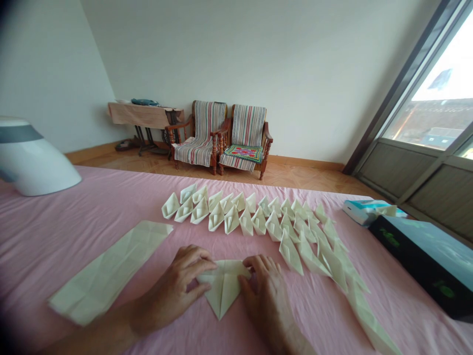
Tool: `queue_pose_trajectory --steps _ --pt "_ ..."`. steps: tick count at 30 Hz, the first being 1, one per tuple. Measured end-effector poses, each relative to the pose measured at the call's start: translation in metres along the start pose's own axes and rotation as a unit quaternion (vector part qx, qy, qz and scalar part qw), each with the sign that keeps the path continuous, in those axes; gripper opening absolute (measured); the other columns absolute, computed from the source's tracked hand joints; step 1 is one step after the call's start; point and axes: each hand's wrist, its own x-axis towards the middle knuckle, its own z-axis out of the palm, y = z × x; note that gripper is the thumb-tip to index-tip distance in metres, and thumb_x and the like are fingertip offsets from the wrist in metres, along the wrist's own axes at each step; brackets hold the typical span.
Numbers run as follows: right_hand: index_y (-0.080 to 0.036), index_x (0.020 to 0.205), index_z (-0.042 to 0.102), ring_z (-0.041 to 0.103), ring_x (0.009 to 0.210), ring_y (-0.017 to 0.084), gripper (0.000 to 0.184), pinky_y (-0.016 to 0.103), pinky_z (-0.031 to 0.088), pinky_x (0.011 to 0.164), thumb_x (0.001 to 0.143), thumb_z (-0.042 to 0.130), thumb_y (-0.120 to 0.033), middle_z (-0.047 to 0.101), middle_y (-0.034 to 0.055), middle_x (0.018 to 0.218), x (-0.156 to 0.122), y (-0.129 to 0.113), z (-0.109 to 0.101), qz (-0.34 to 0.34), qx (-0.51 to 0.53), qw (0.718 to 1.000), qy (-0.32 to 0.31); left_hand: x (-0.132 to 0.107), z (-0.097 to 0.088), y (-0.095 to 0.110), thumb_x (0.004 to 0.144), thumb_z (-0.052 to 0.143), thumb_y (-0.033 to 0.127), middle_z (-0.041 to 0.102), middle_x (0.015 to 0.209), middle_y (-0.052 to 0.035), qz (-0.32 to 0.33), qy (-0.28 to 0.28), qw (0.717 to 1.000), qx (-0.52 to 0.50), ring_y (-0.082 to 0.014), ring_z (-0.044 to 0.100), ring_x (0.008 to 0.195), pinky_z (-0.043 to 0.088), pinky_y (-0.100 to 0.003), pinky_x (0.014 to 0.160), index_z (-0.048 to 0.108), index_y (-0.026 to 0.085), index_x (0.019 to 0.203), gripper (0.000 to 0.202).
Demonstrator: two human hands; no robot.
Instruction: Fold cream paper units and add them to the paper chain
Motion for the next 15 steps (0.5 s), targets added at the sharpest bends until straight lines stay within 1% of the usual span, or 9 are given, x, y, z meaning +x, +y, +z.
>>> queue_pose_trajectory --steps 4,8,9,12,15 --pt "-0.022 0.088 0.058 0.057 0.076 0.021 0.013 0.034 0.044 0.069 0.075 0.055 -0.022 0.062 0.0033 0.083 0.0011 0.0001 0.0035 0.027 0.031 0.999 0.000 0.0005 -0.0003 -0.0005 0.071 0.074 0.002 0.060 0.103 -0.0027 -0.003 -0.002 1.000 0.004 -0.0220 0.053 0.101 0.042 -0.036 0.091 0.066 0.023 0.103 0.040" --pt "-0.020 0.098 0.058 0.058 0.077 0.020 0.023 0.033 0.047 0.070 0.076 0.052 -0.022 0.061 0.0035 0.084 0.0019 0.0011 0.0052 0.033 0.053 0.998 0.002 0.0007 0.0001 -0.0014 0.072 0.074 0.002 0.061 0.107 -0.0023 0.001 -0.004 1.000 0.001 -0.0216 0.053 0.104 0.041 -0.036 0.093 0.066 0.024 0.106 0.042" --pt "-0.020 0.097 0.059 0.058 0.077 0.020 0.023 0.033 0.047 0.070 0.076 0.052 -0.022 0.061 0.0035 0.084 0.0022 0.0011 0.0050 0.032 0.056 0.998 -0.001 0.0009 0.0001 -0.0015 0.072 0.074 0.001 0.061 0.108 -0.0022 0.003 -0.004 1.000 -0.001 -0.0216 0.053 0.105 0.041 -0.036 0.094 0.065 0.024 0.108 0.043" --pt "-0.022 0.088 0.063 0.058 0.077 0.020 0.016 0.032 0.045 0.069 0.074 0.054 -0.021 0.060 0.0025 0.081 0.0038 0.0001 0.0030 0.025 0.058 0.998 -0.026 0.0017 0.0000 -0.0016 0.072 0.074 0.002 0.062 0.111 -0.0015 0.014 -0.006 1.000 -0.008 -0.0213 0.053 0.106 0.040 -0.036 0.095 0.062 0.024 0.113 0.048" --pt "-0.024 0.083 0.067 0.057 0.075 0.020 0.016 0.032 0.042 0.068 0.074 0.054 -0.020 0.060 0.0019 0.077 0.0058 -0.0020 0.0006 0.016 0.052 0.997 -0.052 0.0024 0.0005 -0.0025 0.073 0.074 0.002 0.063 0.111 -0.0010 0.018 -0.008 1.000 -0.016 -0.0215 0.053 0.107 0.040 -0.037 0.095 0.060 0.025 0.116 0.052"
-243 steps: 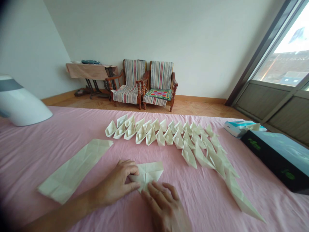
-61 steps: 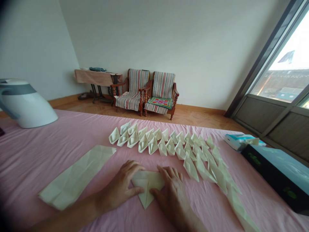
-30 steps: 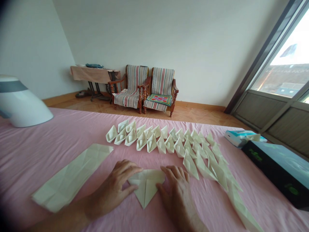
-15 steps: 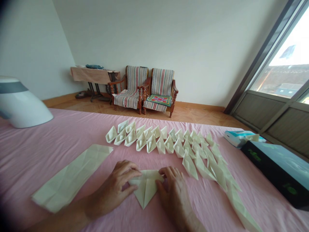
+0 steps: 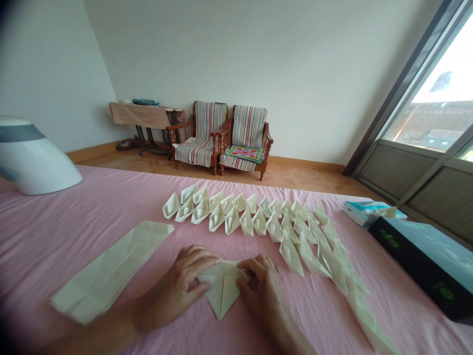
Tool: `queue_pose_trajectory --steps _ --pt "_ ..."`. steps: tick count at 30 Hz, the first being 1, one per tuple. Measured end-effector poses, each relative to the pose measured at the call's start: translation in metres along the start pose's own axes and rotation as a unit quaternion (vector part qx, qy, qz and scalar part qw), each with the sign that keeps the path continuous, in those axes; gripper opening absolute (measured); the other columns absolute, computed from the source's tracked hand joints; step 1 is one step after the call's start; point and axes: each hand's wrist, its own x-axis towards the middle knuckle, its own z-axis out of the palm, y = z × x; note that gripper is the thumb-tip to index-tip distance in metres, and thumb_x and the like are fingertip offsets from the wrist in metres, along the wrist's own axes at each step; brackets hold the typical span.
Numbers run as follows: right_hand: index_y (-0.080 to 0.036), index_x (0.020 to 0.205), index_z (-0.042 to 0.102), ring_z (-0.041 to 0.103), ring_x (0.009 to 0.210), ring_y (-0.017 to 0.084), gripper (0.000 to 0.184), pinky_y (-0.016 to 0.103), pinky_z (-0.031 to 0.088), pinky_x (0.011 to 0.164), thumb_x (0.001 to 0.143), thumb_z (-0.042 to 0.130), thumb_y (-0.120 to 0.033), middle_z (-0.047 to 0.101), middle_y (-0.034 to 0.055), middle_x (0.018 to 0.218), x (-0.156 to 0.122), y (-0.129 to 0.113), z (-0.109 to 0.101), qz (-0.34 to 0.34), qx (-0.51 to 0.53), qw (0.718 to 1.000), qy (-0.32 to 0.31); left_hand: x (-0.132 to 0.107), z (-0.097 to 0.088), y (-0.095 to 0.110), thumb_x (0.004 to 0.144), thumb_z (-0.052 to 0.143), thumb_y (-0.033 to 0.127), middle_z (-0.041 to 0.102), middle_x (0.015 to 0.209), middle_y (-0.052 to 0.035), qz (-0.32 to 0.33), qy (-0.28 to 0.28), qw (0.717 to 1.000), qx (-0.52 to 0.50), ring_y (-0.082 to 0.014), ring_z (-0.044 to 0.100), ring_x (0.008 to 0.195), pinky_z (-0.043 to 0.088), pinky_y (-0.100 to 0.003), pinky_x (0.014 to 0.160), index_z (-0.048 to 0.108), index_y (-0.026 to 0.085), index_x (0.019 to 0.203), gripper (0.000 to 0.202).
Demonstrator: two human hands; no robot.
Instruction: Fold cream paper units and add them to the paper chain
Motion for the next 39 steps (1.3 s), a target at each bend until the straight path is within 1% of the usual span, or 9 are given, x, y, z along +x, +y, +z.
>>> queue_pose_trajectory --steps 4,9,14,16,19,25,28,33,39 --pt "-0.025 0.075 0.067 0.056 0.077 0.021 0.016 0.034 0.040 0.070 0.076 0.052 -0.020 0.062 0.0021 0.076 0.002 -0.003 -0.002 -0.012 -0.013 1.000 -0.019 0.001 0.003 -0.003 0.072 0.074 0.003 0.064 0.112 -0.0022 -0.014 0.004 1.000 -0.012 -0.0229 0.053 0.107 0.040 -0.039 0.096 0.059 0.026 0.119 0.055" --pt "-0.026 0.077 0.068 0.056 0.078 0.021 0.018 0.035 0.039 0.072 0.078 0.051 -0.019 0.064 0.0009 0.077 0.002 -0.005 -0.003 -0.013 -0.012 0.999 -0.034 0.004 0.007 -0.007 0.068 0.074 0.001 0.064 0.109 -0.0030 -0.055 0.024 0.997 -0.041 -0.0231 0.055 0.105 0.043 -0.038 0.094 0.063 0.026 0.116 0.056" --pt "-0.030 0.093 0.072 0.057 0.083 0.022 0.027 0.039 0.037 0.079 0.081 0.052 -0.018 0.063 0.0005 0.081 0.001 -0.004 -0.001 -0.023 -0.016 0.998 -0.057 0.007 0.008 -0.009 0.068 0.076 0.002 0.067 0.092 -0.0014 -0.074 0.021 0.996 -0.053 -0.0216 0.058 0.094 0.044 -0.035 0.087 0.070 0.022 0.099 0.037" --pt "-0.031 0.093 0.073 0.057 0.083 0.022 0.026 0.040 0.035 0.081 0.080 0.053 -0.018 0.063 0.0003 0.080 0.001 -0.004 0.000 -0.022 -0.023 0.997 -0.064 0.008 0.008 -0.009 0.068 0.075 0.002 0.067 0.086 -0.0005 -0.084 0.019 0.995 -0.054 -0.0204 0.059 0.088 0.043 -0.033 0.084 0.070 0.021 0.091 0.031" --pt "-0.030 0.088 0.073 0.058 0.085 0.021 0.024 0.040 0.034 0.082 0.079 0.056 -0.017 0.063 -0.0002 0.083 0.001 -0.007 0.000 -0.019 -0.027 0.998 -0.054 0.009 0.010 -0.009 0.067 0.075 0.001 0.064 0.078 0.0010 -0.097 0.017 0.994 -0.054 -0.0181 0.058 0.080 0.042 -0.031 0.080 0.070 0.019 0.087 0.027" --pt "-0.028 0.079 0.071 0.058 0.081 0.019 0.018 0.035 0.032 0.080 0.076 0.059 -0.014 0.064 -0.0022 0.079 0.003 -0.014 0.003 -0.017 -0.030 0.998 -0.045 0.010 0.011 -0.010 0.073 0.073 0.006 0.060 0.074 0.0014 -0.089 0.002 0.994 -0.055 -0.0164 0.058 0.080 0.041 -0.026 0.075 0.072 0.021 0.075 0.015" --pt "-0.029 0.083 0.072 0.058 0.082 0.019 0.017 0.035 0.030 0.080 0.076 0.062 -0.016 0.064 -0.0022 0.079 0.004 -0.013 0.007 -0.020 -0.032 0.998 -0.042 0.012 0.012 -0.009 0.074 0.072 0.004 0.061 0.076 0.0018 -0.081 -0.003 0.995 -0.059 -0.0151 0.059 0.080 0.041 -0.025 0.075 0.071 0.020 0.075 0.016" --pt "-0.029 0.080 0.072 0.057 0.080 0.018 0.012 0.034 0.028 0.077 0.079 0.065 -0.020 0.064 -0.0017 0.078 0.005 -0.008 0.014 -0.023 -0.037 0.998 -0.035 0.012 0.014 -0.009 0.079 0.070 0.008 0.060 0.072 0.0019 -0.073 -0.011 0.996 -0.057 -0.0146 0.058 0.077 0.040 -0.025 0.073 0.072 0.021 0.077 0.013" --pt "-0.028 0.079 0.071 0.056 0.082 0.017 0.015 0.033 0.027 0.077 0.080 0.064 -0.015 0.063 -0.0027 0.079 0.005 -0.010 0.013 -0.035 -0.026 0.999 -0.033 0.012 0.013 -0.008 0.079 0.070 0.007 0.061 0.074 0.0011 -0.067 -0.011 0.997 -0.047 -0.0161 0.057 0.081 0.039 -0.027 0.076 0.072 0.021 0.077 0.014"
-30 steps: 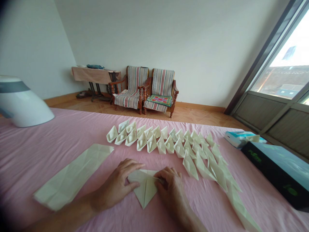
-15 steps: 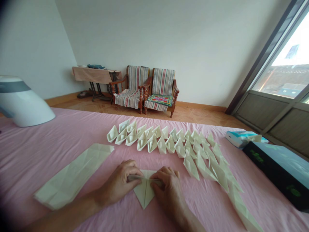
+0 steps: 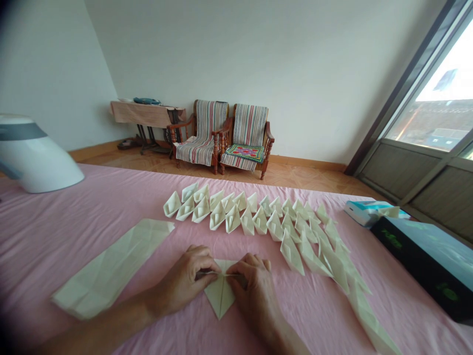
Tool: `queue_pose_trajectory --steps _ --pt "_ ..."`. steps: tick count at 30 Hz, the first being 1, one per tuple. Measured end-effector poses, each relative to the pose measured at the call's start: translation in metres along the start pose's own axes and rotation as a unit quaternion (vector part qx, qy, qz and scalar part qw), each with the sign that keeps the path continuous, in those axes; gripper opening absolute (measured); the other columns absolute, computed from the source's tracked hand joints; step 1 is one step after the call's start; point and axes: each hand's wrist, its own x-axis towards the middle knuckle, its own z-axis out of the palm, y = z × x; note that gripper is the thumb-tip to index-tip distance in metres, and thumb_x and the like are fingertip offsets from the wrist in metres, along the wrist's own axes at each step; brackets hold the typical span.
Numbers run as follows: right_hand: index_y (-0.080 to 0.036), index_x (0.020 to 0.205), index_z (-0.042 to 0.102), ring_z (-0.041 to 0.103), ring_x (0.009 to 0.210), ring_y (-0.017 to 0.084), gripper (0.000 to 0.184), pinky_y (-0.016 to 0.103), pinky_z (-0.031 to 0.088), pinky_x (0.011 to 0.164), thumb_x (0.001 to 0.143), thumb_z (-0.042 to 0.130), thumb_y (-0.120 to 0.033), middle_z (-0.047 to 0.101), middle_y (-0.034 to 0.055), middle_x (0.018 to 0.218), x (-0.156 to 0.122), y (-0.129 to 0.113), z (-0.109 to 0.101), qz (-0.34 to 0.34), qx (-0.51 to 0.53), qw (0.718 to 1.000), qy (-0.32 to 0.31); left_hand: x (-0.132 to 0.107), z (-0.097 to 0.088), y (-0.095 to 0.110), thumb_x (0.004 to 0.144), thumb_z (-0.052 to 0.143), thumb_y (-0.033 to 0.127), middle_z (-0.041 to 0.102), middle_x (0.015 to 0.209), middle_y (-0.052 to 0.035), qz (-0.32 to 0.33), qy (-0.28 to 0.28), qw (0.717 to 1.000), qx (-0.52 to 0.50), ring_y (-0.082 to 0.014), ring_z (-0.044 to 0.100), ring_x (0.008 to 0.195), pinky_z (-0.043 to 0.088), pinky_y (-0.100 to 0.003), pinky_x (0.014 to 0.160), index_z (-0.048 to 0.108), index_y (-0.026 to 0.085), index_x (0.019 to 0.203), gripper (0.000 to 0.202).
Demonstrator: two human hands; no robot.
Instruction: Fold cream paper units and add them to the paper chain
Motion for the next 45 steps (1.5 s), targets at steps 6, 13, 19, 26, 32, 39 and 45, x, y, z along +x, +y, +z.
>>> queue_pose_trajectory --steps 6,13,19,26,32,39,45 --pt "-0.028 0.080 0.072 0.054 0.079 0.016 0.021 0.032 0.028 0.075 0.081 0.061 -0.010 0.061 -0.0029 0.077 -0.002 0.004 -0.001 -0.022 0.017 1.000 0.000 -0.001 -0.001 0.000 0.078 0.068 0.003 0.060 0.074 0.0015 0.024 -0.012 1.000 0.006 -0.0155 0.057 0.080 0.037 -0.029 0.080 0.070 0.020 0.076 0.017" --pt "-0.030 0.091 0.073 0.054 0.080 0.016 0.033 0.032 0.030 0.075 0.080 0.056 -0.004 0.060 -0.0022 0.079 -0.006 0.007 -0.004 -0.063 0.034 0.997 -0.001 -0.001 -0.007 -0.001 0.081 0.063 0.000 0.061 0.078 0.0014 0.060 -0.034 0.997 0.020 -0.0153 0.057 0.082 0.032 -0.031 0.081 0.072 0.022 0.083 0.023" --pt "-0.034 0.093 0.073 0.053 0.081 0.016 0.036 0.030 0.031 0.073 0.082 0.056 -0.003 0.061 -0.0026 0.082 -0.008 0.006 -0.010 -0.080 0.009 0.997 -0.017 -0.004 -0.014 -0.003 0.091 0.054 0.006 0.061 0.080 0.0006 0.151 -0.059 0.981 0.103 -0.0153 0.054 0.081 0.028 -0.035 0.082 0.071 0.024 0.091 0.024" --pt "-0.029 0.087 0.072 0.053 0.081 0.017 0.025 0.030 0.034 0.071 0.089 0.055 -0.009 0.061 0.0002 0.086 -0.014 0.003 -0.015 -0.087 -0.053 0.994 -0.028 -0.008 -0.021 0.000 0.096 0.051 0.013 0.061 0.085 -0.0011 0.252 -0.073 0.936 0.234 -0.0175 0.053 0.084 0.030 -0.038 0.086 0.064 0.019 0.097 0.014" --pt "-0.024 0.086 0.069 0.054 0.083 0.017 0.022 0.028 0.038 0.071 0.089 0.055 -0.007 0.061 0.0013 0.088 -0.022 0.010 -0.020 -0.087 -0.099 0.990 -0.042 -0.010 -0.023 0.006 0.095 0.053 0.011 0.061 0.084 -0.0028 0.293 -0.056 0.902 0.312 -0.0187 0.053 0.082 0.033 -0.040 0.089 0.062 0.015 0.098 0.011" --pt "-0.024 0.085 0.067 0.056 0.081 0.018 0.019 0.030 0.040 0.072 0.088 0.057 -0.008 0.063 0.0014 0.088 -0.026 0.012 -0.029 -0.103 -0.184 0.977 -0.022 -0.011 -0.029 0.006 0.096 0.051 0.012 0.061 0.084 -0.0041 0.299 -0.076 0.892 0.329 -0.0194 0.053 0.080 0.037 -0.037 0.082 0.062 0.014 0.099 0.012" --pt "-0.023 0.081 0.065 0.055 0.075 0.018 0.024 0.030 0.040 0.068 0.086 0.051 -0.005 0.062 0.0016 0.082 -0.026 0.012 -0.027 -0.132 -0.207 0.969 0.020 -0.015 -0.041 0.001 0.090 0.051 0.007 0.061 0.085 -0.0053 0.251 -0.124 0.918 0.281 -0.0204 0.052 0.080 0.038 -0.034 0.075 0.061 0.015 0.093 0.014"
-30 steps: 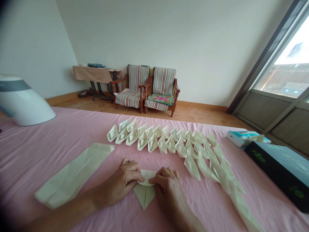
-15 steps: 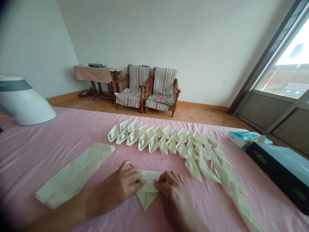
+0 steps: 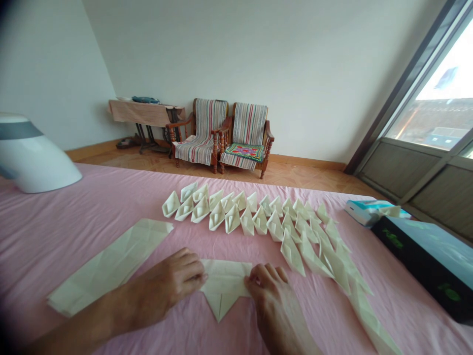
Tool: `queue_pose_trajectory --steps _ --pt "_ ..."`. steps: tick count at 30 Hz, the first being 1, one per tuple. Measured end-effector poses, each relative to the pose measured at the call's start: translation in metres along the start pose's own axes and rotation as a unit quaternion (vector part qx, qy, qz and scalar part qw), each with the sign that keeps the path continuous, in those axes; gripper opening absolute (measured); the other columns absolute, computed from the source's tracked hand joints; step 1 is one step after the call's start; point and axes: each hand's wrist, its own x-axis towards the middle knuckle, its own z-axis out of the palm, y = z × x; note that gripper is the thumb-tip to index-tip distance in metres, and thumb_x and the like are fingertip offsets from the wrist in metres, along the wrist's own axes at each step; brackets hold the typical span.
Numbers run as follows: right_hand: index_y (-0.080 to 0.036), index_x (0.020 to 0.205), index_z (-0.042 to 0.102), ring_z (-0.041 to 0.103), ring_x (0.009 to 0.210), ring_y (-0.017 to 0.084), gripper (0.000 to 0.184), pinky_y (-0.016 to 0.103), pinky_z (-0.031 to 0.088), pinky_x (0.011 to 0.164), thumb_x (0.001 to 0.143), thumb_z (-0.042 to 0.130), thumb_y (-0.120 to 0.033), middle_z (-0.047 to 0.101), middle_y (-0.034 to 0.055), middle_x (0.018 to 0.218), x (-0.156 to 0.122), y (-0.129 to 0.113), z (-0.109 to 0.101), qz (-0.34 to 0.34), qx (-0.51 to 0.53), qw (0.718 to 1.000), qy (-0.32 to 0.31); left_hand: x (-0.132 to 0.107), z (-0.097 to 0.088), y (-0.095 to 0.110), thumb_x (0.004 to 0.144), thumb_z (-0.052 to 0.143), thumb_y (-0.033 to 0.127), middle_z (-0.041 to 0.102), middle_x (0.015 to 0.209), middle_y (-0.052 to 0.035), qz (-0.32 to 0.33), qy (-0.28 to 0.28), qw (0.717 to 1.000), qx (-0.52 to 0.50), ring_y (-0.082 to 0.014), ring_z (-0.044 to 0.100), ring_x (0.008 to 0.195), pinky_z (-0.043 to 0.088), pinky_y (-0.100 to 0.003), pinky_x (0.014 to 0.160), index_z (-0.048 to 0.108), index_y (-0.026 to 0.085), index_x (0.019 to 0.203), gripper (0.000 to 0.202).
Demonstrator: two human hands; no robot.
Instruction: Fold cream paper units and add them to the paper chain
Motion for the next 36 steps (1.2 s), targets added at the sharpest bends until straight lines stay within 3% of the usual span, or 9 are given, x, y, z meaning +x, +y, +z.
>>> queue_pose_trajectory --steps 5,10,17,21,23,27,31,36 --pt "-0.023 0.078 0.065 0.056 0.071 0.018 0.032 0.030 0.041 0.066 0.082 0.042 -0.001 0.063 0.0024 0.079 -0.001 -0.002 0.000 0.007 0.016 0.999 0.033 -0.006 -0.001 -0.005 0.075 0.057 0.004 0.059 0.083 -0.0044 -0.025 0.010 0.996 -0.083 -0.0199 0.051 0.080 0.038 -0.034 0.075 0.056 0.016 0.075 0.012" --pt "-0.019 0.099 0.066 0.060 0.083 0.021 0.034 0.034 0.045 0.072 0.081 0.041 -0.003 0.067 0.0068 0.093 0.002 -0.014 0.003 -0.001 0.028 0.994 0.105 -0.004 0.005 -0.002 0.090 0.048 0.010 0.059 0.082 -0.0049 -0.010 0.018 0.998 -0.062 -0.0191 0.050 0.078 0.039 -0.035 0.074 0.054 0.015 0.074 0.018" --pt "-0.012 0.128 0.055 0.057 0.118 0.024 0.044 0.041 0.041 0.100 0.084 0.052 -0.016 0.063 0.0105 0.126 0.009 -0.034 0.018 -0.109 0.012 0.992 0.065 0.000 0.014 0.003 0.095 0.047 0.012 0.061 0.092 -0.0059 -0.029 0.032 0.998 -0.047 -0.0206 0.052 0.085 0.042 -0.035 0.083 0.060 0.015 0.103 0.015" --pt "-0.010 0.135 0.050 0.051 0.125 0.031 0.054 0.047 0.042 0.101 0.087 0.056 -0.035 0.056 0.0141 0.133 0.008 -0.039 0.024 -0.114 -0.014 0.993 0.012 0.003 0.011 0.005 0.090 0.052 0.009 0.060 0.096 -0.0059 -0.028 0.020 0.997 -0.062 -0.0205 0.052 0.087 0.043 -0.032 0.081 0.060 0.016 0.092 0.011" --pt "-0.009 0.135 0.050 0.051 0.125 0.032 0.057 0.047 0.044 0.099 0.088 0.056 -0.039 0.055 0.0146 0.134 0.007 -0.040 0.024 -0.124 -0.035 0.992 0.007 0.004 0.008 0.006 0.088 0.054 0.009 0.059 0.096 -0.0059 -0.030 0.012 0.998 -0.058 -0.0203 0.052 0.086 0.043 -0.032 0.079 0.060 0.016 0.090 0.009" --pt "-0.007 0.125 0.059 0.059 0.116 0.029 0.048 0.040 0.051 0.093 0.091 0.053 -0.039 0.061 0.0141 0.127 0.006 -0.040 0.024 -0.139 -0.093 0.984 0.057 0.004 0.003 0.008 0.082 0.057 0.008 0.059 0.093 -0.0057 -0.046 0.002 0.998 -0.052 -0.0205 0.051 0.083 0.043 -0.033 0.076 0.060 0.015 0.089 0.010" --pt "-0.008 0.116 0.065 0.064 0.109 0.027 0.041 0.037 0.053 0.087 0.092 0.051 -0.039 0.066 0.0132 0.119 0.001 -0.031 0.030 -0.136 -0.153 0.974 0.097 0.003 0.001 0.010 0.088 0.050 0.006 0.059 0.090 -0.0056 -0.060 0.010 0.997 -0.051 -0.0201 0.051 0.082 0.043 -0.031 0.073 0.061 0.015 0.083 0.015" --pt "-0.009 0.110 0.067 0.066 0.104 0.029 0.036 0.038 0.055 0.082 0.092 0.047 -0.033 0.068 0.0164 0.115 -0.009 -0.024 0.028 -0.081 -0.190 0.976 0.072 0.002 0.000 0.012 0.087 0.052 0.003 0.060 0.086 -0.0042 -0.092 0.013 0.993 -0.066 -0.0182 0.052 0.081 0.045 -0.028 0.071 0.062 0.015 0.077 0.018"
